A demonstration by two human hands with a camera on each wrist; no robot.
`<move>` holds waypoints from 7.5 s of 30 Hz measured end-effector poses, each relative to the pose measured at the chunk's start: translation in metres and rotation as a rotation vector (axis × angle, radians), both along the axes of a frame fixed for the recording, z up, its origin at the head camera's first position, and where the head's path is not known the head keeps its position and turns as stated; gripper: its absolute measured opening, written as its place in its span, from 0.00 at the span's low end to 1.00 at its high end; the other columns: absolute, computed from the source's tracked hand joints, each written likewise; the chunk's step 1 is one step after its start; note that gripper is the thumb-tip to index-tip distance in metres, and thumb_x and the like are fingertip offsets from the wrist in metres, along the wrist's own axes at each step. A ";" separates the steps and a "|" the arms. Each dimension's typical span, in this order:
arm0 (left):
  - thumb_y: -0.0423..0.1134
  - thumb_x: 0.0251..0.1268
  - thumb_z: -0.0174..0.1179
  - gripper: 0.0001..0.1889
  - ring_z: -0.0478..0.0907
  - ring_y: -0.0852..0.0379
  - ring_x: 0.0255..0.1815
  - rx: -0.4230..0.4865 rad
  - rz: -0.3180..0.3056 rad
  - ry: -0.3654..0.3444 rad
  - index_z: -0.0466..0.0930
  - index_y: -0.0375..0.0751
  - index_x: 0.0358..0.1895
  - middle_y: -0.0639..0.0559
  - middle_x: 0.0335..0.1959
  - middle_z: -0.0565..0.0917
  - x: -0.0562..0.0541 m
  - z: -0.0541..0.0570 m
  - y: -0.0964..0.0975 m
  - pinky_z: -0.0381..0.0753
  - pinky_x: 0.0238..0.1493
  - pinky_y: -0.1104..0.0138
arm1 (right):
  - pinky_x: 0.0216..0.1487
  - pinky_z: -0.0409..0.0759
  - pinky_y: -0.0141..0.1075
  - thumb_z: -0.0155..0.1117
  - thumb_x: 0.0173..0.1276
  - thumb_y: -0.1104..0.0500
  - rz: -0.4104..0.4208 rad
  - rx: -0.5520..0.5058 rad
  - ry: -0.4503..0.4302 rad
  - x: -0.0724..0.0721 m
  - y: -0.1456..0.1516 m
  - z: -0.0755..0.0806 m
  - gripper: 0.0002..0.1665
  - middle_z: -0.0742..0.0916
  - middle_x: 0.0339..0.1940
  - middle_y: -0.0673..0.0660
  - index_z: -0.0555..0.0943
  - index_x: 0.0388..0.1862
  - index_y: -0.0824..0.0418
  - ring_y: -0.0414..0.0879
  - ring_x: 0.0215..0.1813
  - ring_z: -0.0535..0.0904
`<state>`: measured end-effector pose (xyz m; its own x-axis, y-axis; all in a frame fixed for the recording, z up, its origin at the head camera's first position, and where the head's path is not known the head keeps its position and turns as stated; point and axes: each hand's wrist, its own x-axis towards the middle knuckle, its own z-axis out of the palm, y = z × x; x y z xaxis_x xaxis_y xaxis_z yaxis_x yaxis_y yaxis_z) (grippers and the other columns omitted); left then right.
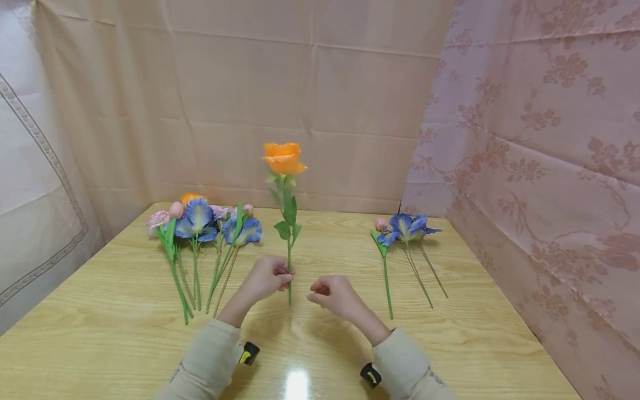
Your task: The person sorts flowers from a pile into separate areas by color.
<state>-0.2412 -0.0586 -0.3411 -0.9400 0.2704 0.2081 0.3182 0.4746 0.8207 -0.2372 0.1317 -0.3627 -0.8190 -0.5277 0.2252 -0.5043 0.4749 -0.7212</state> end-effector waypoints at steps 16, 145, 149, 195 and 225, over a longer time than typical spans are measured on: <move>0.22 0.53 0.57 0.02 0.77 0.54 0.23 0.003 -0.149 0.018 0.77 0.29 0.28 0.47 0.21 0.78 0.004 0.000 0.014 0.75 0.24 0.70 | 0.29 0.79 0.41 0.59 0.57 0.73 0.018 -0.341 -0.269 0.005 -0.013 -0.006 0.07 0.82 0.26 0.64 0.75 0.30 0.81 0.51 0.28 0.81; 0.34 0.59 0.57 0.05 0.75 0.54 0.29 -0.232 0.270 0.135 0.80 0.37 0.31 0.50 0.27 0.79 -0.006 0.002 -0.039 0.74 0.31 0.62 | 0.16 0.75 0.35 0.62 0.59 0.63 -0.239 0.117 -0.163 -0.004 0.005 -0.001 0.08 0.78 0.14 0.56 0.78 0.23 0.66 0.43 0.13 0.74; 0.35 0.59 0.56 0.07 0.76 0.52 0.30 -0.254 0.341 0.109 0.80 0.35 0.34 0.48 0.29 0.80 -0.009 0.005 -0.062 0.74 0.32 0.59 | 0.14 0.74 0.33 0.61 0.59 0.64 -0.206 0.137 -0.117 0.000 0.003 -0.001 0.08 0.77 0.12 0.54 0.77 0.22 0.65 0.42 0.12 0.73; 0.26 0.52 0.45 0.07 0.70 0.49 0.18 -0.250 0.642 -0.292 0.66 0.31 0.19 0.40 0.19 0.72 0.007 -0.035 -0.165 0.70 0.18 0.63 | 0.15 0.75 0.36 0.62 0.60 0.62 -0.137 0.127 -0.141 0.007 0.004 -0.002 0.08 0.77 0.13 0.55 0.77 0.24 0.66 0.43 0.13 0.74; 0.33 0.58 0.51 0.19 0.68 0.53 0.14 -0.305 0.614 -0.091 0.63 0.40 0.09 0.52 0.07 0.68 0.015 -0.004 -0.162 0.67 0.20 0.65 | 0.15 0.75 0.36 0.62 0.59 0.63 -0.129 0.123 -0.162 0.005 0.005 -0.007 0.08 0.78 0.15 0.57 0.78 0.23 0.65 0.44 0.14 0.75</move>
<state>-0.2261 -0.2207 -0.3451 -0.9517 -0.2826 0.1200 -0.1461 0.7605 0.6327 -0.2318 0.1363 -0.3700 -0.9018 -0.4315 0.0260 -0.3162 0.6175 -0.7202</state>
